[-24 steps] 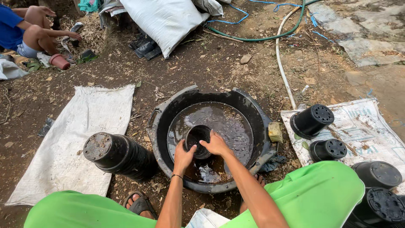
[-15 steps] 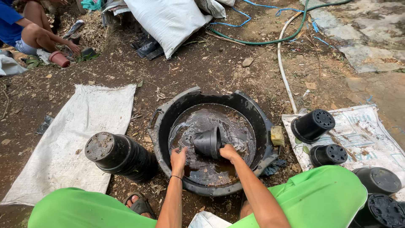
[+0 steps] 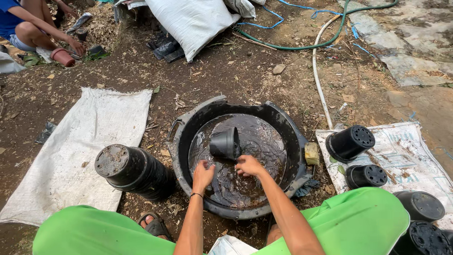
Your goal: The person sits cross-legged on the ground and washes black plastic plant pots one by one using a yellow sponge and water from a large black basin. They scrub the inside and outside of each pot, rinse it in the basin, and place it aside.
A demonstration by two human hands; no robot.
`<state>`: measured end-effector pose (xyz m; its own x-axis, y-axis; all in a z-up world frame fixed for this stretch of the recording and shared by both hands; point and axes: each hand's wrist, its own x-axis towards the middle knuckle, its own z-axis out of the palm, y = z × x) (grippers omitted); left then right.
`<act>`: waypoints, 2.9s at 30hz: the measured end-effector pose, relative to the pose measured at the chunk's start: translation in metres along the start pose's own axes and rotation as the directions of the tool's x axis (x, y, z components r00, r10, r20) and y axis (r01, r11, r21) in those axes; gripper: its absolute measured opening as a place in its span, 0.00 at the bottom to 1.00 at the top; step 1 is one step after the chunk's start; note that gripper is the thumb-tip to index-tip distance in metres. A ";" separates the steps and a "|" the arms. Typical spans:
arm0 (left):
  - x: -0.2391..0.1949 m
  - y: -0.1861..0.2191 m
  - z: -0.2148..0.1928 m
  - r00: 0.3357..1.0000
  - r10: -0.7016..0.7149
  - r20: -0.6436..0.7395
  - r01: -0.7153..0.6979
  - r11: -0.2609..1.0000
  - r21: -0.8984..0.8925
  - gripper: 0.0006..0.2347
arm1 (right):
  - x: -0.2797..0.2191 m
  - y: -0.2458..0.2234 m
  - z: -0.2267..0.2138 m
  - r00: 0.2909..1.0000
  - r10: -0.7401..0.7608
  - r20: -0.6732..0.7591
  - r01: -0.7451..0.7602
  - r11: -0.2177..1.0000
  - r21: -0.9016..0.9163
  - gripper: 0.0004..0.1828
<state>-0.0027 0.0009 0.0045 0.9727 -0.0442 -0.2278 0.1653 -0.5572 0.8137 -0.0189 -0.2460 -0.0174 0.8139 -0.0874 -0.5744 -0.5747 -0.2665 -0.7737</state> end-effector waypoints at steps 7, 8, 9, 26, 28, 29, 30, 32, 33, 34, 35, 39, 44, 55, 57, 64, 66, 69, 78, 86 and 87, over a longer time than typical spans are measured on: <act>-0.008 0.030 0.014 0.923 -0.005 0.384 -0.227 0.801 0.555 0.27 | -0.027 -0.015 0.005 0.952 -0.152 -0.267 -0.096 0.678 -0.729 0.41; -0.005 0.029 0.020 0.917 0.018 0.398 -0.264 0.777 0.572 0.26 | -0.030 -0.012 0.007 0.981 -0.092 -0.168 -0.060 0.685 -0.726 0.40; -0.003 0.025 0.025 0.863 0.026 0.504 -0.346 0.758 0.552 0.26 | -0.032 -0.008 0.009 0.997 -0.034 -0.065 -0.023 0.693 -0.720 0.39; -0.004 0.014 0.037 0.922 0.176 0.345 -0.330 0.824 0.461 0.16 | 0.010 0.016 0.023 0.947 -0.216 -0.240 0.051 0.835 -0.548 0.28; -0.005 0.009 0.041 0.910 0.176 0.375 -0.349 0.814 0.464 0.17 | 0.007 0.019 0.026 0.982 -0.170 -0.076 0.089 0.786 -0.612 0.31; -0.005 0.006 0.043 0.904 0.178 0.389 -0.360 0.809 0.465 0.18 | 0.004 0.019 0.027 0.990 -0.137 0.038 0.125 0.712 -0.691 0.28; -0.002 0.004 0.045 0.902 0.250 0.352 -0.403 0.779 0.481 0.18 | 0.003 0.016 0.026 0.984 -0.099 0.147 0.176 0.630 -0.756 0.25; -0.001 0.000 0.045 0.877 0.390 0.280 -0.480 0.707 0.520 0.18 | 0.001 0.008 0.028 0.986 -0.148 -0.074 0.056 0.718 -0.694 0.21; 0.002 -0.003 0.042 0.845 0.481 0.234 -0.524 0.653 0.547 0.19 | 0.000 0.003 0.030 0.970 -0.158 -0.183 0.002 0.761 -0.649 0.20; 0.002 -0.005 0.040 0.801 0.567 0.192 -0.560 0.597 0.574 0.20 | -0.001 0.001 0.031 0.951 -0.261 -0.167 0.065 0.695 -0.716 0.24; 0.002 -0.006 0.038 0.747 0.647 0.151 -0.589 0.538 0.603 0.20 | -0.001 -0.002 0.032 0.923 -0.359 -0.137 0.123 0.614 -0.779 0.32; 0.004 0.007 0.034 0.885 0.095 0.456 -0.391 0.686 0.614 0.15 | -0.002 -0.001 0.026 0.954 -0.177 -0.242 -0.045 0.713 -0.700 0.17; -0.003 0.017 0.026 0.915 0.189 0.356 -0.364 0.769 0.526 0.12 | 0.010 0.017 0.033 0.907 -0.324 -0.267 0.113 0.801 -0.588 0.14; 0.001 0.016 0.026 0.933 0.236 0.274 -0.348 0.787 0.509 0.24 | -0.017 0.009 0.058 0.713 -0.655 -0.249 0.375 0.657 -0.654 0.14; 0.005 0.011 0.028 0.931 0.248 0.268 -0.355 0.783 0.510 0.20 | -0.026 -0.003 0.060 0.912 -0.307 -0.271 0.111 0.821 -0.560 0.13; -0.001 0.015 0.020 0.946 0.268 0.184 -0.320 0.868 0.380 0.15 | -0.042 -0.018 0.061 0.823 -0.441 -0.357 0.195 0.811 -0.551 0.09; -0.003 0.019 0.017 0.958 0.205 0.199 -0.269 0.882 0.387 0.12 | -0.040 -0.015 0.060 0.709 -0.585 -0.394 0.294 0.753 -0.589 0.07; -0.006 0.025 0.015 0.939 0.300 0.169 -0.343 0.857 0.384 0.14 | -0.035 -0.010 0.059 0.747 -0.584 -0.319 0.334 0.743 -0.580 0.25; -0.020 0.041 0.004 0.877 0.466 -0.114 -0.411 0.853 0.321 0.16 | -0.028 -0.007 0.054 0.918 -0.261 -0.300 0.092 0.873 -0.479 0.18; -0.020 0.052 -0.008 0.938 0.264 -0.227 -0.223 0.956 0.189 0.24 | -0.034 -0.017 0.054 0.904 -0.230 -0.360 0.032 0.876 -0.481 0.15; -0.021 0.050 -0.010 0.912 0.323 -0.253 -0.282 0.941 0.186 0.28 | -0.035 -0.014 0.055 0.915 -0.173 -0.366 -0.029 0.874 -0.485 0.14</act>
<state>-0.0132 -0.0180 0.0552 0.9816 -0.0107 0.1907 -0.1492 -0.6661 0.7308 -0.0439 -0.1865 -0.0011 0.8749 -0.3849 -0.2939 -0.4843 -0.6962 -0.5299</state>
